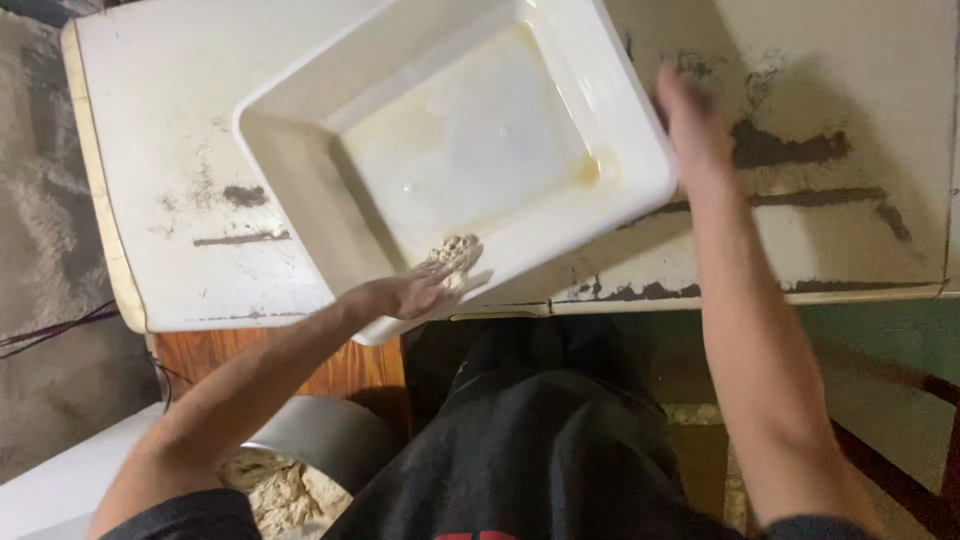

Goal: The person wipes the inside of a white plastic container with a piece of dough, then kneads dough in a metal mixing bowl using their hands. The person repeatedly folds and presses the dough within the bowl.

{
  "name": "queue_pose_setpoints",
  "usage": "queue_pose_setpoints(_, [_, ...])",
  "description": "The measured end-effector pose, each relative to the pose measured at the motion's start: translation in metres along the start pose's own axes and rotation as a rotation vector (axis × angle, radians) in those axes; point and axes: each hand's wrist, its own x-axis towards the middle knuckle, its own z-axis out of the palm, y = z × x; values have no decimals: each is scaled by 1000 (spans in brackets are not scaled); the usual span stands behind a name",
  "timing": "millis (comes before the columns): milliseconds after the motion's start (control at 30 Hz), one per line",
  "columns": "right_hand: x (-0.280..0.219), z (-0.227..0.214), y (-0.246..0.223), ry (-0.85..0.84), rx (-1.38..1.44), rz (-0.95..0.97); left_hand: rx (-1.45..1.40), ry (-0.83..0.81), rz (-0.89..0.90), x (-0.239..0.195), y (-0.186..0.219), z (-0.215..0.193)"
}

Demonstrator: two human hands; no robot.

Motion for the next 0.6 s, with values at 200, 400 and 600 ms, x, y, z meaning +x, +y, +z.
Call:
queue_pose_setpoints(200, [29,-1,-28,205,1171,-62,-671,475,-110,100,18,10])
queue_pose_setpoints(400, [-136,50,6,203,428,-34,-824,920,773,281,-124,-33])
queue_pose_setpoints(600, [-197,76,12,71,390,-90,12,1116,-56,251,-39,-105])
